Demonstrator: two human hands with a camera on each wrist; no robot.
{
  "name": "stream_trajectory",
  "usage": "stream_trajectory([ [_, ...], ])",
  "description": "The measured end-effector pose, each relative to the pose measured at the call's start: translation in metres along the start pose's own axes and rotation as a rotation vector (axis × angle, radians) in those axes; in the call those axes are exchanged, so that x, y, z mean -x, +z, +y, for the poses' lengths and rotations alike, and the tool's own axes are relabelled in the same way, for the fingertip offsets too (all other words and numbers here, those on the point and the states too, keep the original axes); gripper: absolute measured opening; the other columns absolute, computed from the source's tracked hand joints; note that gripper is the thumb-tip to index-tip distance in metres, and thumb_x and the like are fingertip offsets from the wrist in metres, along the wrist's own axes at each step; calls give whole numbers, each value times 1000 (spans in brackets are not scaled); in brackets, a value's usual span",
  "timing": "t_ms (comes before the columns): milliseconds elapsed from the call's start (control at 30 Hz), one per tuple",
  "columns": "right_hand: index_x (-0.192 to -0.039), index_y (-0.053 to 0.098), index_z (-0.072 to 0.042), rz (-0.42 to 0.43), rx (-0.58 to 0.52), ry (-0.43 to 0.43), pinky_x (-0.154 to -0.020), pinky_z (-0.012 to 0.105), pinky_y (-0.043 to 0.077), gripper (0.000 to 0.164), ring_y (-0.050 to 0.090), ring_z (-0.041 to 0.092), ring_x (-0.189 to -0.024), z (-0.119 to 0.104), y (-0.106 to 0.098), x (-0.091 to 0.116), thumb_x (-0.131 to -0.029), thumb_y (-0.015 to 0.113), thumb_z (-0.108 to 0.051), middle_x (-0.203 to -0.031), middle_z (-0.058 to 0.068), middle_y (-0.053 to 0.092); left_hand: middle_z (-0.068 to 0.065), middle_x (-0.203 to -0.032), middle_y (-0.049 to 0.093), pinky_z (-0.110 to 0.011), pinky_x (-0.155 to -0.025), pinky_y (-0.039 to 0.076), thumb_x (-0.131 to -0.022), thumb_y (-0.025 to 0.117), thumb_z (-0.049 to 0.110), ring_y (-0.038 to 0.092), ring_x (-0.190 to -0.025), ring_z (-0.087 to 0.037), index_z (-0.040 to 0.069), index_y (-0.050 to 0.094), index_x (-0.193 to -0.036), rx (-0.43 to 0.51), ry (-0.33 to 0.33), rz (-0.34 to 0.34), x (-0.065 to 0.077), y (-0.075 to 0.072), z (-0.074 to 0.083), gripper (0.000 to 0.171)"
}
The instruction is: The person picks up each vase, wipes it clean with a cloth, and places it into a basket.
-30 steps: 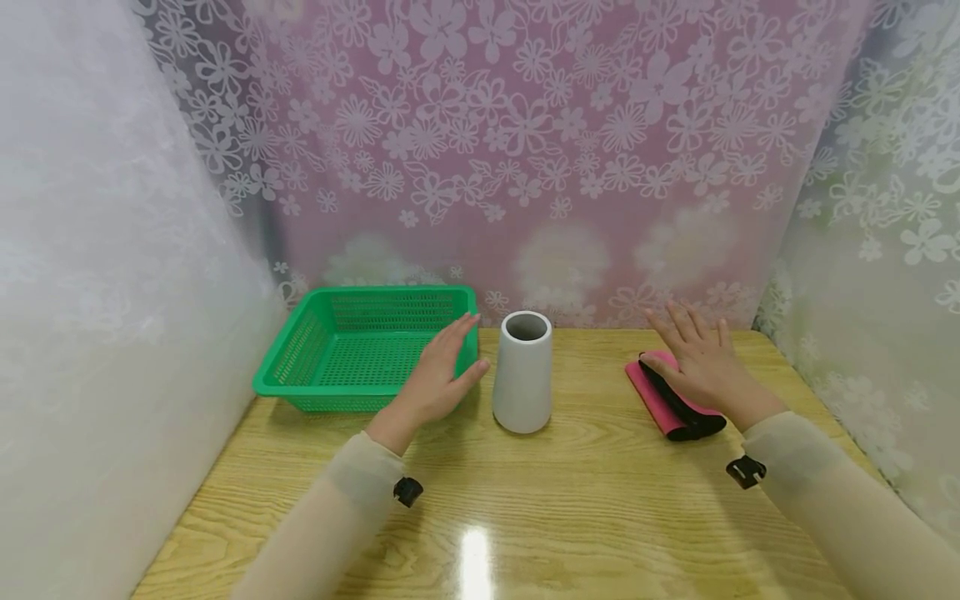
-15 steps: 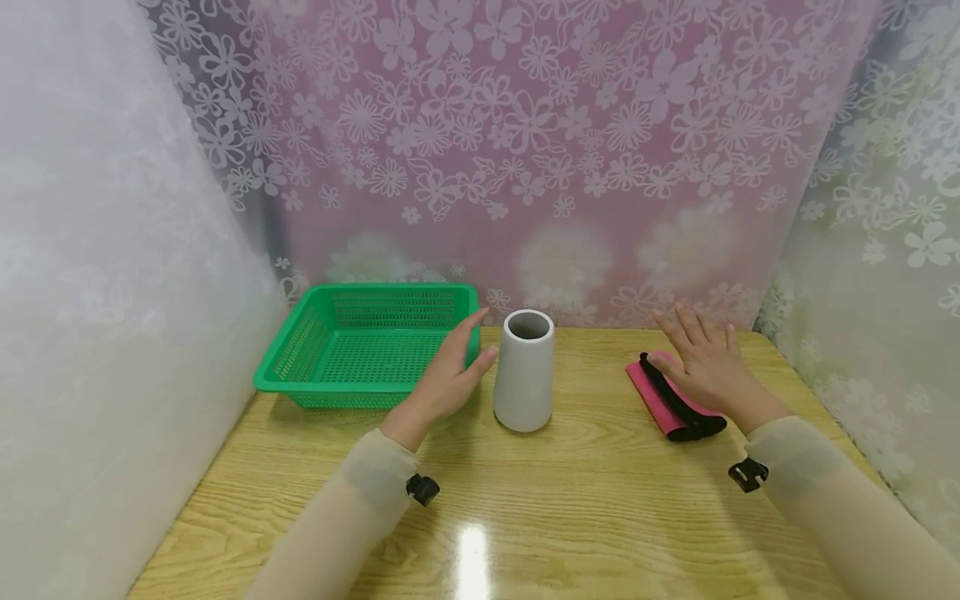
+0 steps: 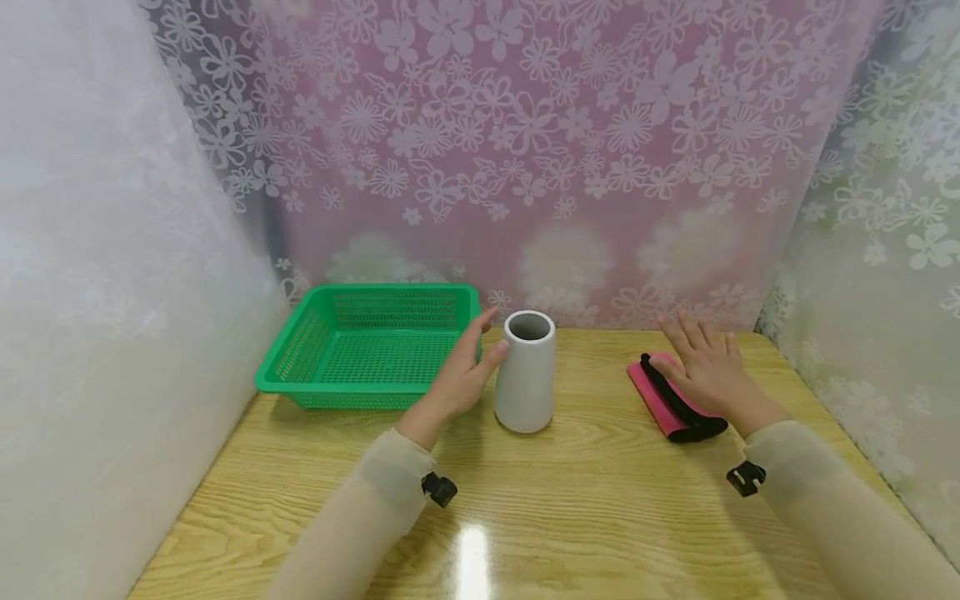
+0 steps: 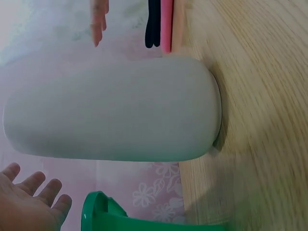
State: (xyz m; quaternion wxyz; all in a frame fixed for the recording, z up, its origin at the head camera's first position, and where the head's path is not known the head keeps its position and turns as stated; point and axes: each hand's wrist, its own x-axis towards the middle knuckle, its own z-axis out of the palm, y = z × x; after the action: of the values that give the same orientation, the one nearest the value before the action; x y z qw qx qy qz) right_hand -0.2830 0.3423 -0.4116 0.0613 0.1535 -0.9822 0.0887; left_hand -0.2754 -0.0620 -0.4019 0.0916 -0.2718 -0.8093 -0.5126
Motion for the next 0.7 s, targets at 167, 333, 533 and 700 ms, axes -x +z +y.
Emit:
stream_trajectory([
  [167, -163, 2, -25, 11, -22, -6, -106, 80, -7, 73, -1, 53, -147, 1, 5, 0, -106, 36, -54, -165, 24, 1, -14, -157, 36, -59, -111, 35, -105, 44, 50, 37, -142, -32, 10, 30, -156, 52, 12, 30, -2, 5, -2, 66],
  [333, -163, 4, -24, 7, -33, 7, -106, 79, -8, 72, -2, 53, -147, 3, 7, -1, -106, 37, -53, -165, 23, 1, -13, -158, 36, -57, -114, 33, -107, 46, 41, 36, -143, -31, 10, 30, -156, 89, -15, 33, -4, 9, -2, 61],
  [533, -163, 4, -23, 3, -37, 7, -107, 79, -8, 74, -2, 53, -147, 6, 12, 0, -105, 39, -54, -165, 24, 2, -13, -157, 36, -50, -117, 30, -106, 45, 46, 36, -143, -29, 11, 30, -156, 120, -30, 35, -8, 13, -1, 63],
  [700, -163, 3, -23, -1, -34, 9, -106, 80, -6, 74, -2, 53, -147, 7, 16, 0, -105, 38, -54, -165, 25, 2, -12, -156, 38, -46, -118, 29, -105, 46, 46, 38, -143, -27, 13, 30, -156, 141, -33, 34, -12, 16, -1, 62],
])
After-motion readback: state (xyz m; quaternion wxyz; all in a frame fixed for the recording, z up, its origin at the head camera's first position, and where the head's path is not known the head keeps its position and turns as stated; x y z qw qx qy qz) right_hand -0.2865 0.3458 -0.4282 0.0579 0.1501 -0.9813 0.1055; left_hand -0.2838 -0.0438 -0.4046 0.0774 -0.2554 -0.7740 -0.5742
